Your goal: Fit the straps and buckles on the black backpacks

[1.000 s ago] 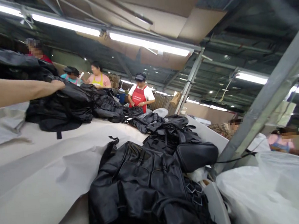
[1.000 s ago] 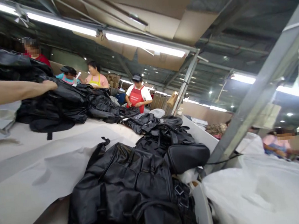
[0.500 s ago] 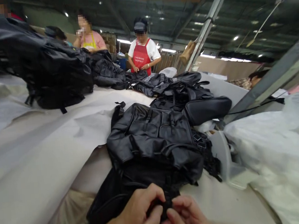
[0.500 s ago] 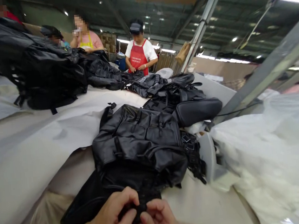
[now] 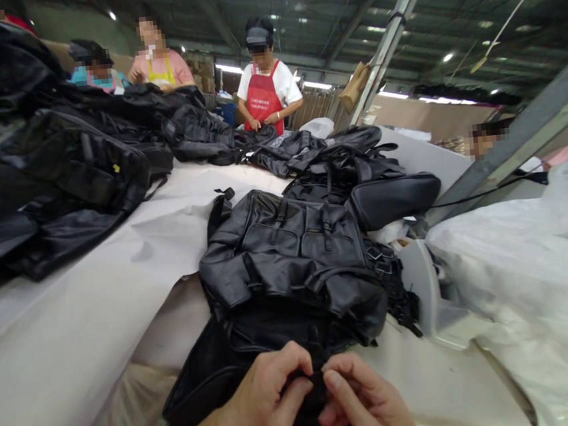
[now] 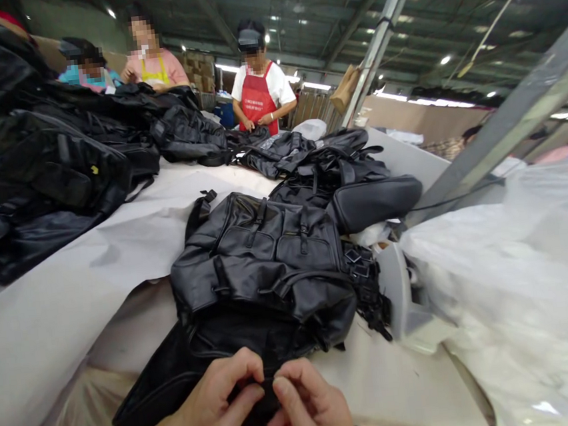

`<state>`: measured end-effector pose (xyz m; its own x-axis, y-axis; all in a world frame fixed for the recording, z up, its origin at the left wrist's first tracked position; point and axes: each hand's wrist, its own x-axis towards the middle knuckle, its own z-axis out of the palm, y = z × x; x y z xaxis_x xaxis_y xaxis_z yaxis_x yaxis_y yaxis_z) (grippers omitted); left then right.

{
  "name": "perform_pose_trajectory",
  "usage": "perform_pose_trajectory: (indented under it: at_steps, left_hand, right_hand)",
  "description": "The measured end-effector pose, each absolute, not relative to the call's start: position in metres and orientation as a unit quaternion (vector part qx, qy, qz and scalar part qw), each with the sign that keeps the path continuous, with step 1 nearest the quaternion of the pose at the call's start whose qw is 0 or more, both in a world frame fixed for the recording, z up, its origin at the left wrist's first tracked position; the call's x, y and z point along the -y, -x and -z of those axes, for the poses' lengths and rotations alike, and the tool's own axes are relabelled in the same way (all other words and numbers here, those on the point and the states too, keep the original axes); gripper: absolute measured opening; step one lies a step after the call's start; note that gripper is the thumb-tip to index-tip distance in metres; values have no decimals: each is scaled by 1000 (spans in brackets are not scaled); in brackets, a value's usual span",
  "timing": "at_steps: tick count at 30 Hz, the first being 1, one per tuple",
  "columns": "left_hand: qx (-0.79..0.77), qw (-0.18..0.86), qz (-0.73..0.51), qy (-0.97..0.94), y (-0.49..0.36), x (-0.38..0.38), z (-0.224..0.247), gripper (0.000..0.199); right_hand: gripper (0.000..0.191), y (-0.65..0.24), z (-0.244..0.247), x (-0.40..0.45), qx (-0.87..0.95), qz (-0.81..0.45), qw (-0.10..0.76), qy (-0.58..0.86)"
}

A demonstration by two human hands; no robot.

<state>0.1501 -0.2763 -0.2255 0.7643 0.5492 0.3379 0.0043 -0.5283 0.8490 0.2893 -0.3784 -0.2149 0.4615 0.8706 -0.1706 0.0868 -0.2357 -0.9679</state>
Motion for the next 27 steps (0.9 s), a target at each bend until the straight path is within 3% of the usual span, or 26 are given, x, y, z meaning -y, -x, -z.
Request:
perform_pose_trajectory:
  at_steps: [6, 13, 17, 21, 23, 27]
  left_hand:
    - [-144, 469, -280, -825, -149, 273, 225, 13]
    - [-128, 438, -271, -847, -148, 276, 227, 14]
    - [-113, 434, -269, -852, -150, 276, 230, 14]
    - [-108, 437, -258, -855, -147, 274, 230, 14]
    - [-94, 442, -244, -858, -144, 272, 228, 16]
    - [-77, 466, -212, -856, -139, 270, 227, 41]
  right_hand:
    - [18, -322, 185, 363, 652, -178, 363, 641]
    - [17, -329, 166, 356, 747, -128, 186, 625]
    - [16, -320, 167, 361, 782, -2, 119, 612]
    - [21, -311, 173, 364, 793, 112, 109, 588]
    - [24, -312, 174, 365, 804, 71, 128, 576]
    - [25, -320, 173, 366, 795, -51, 196, 572]
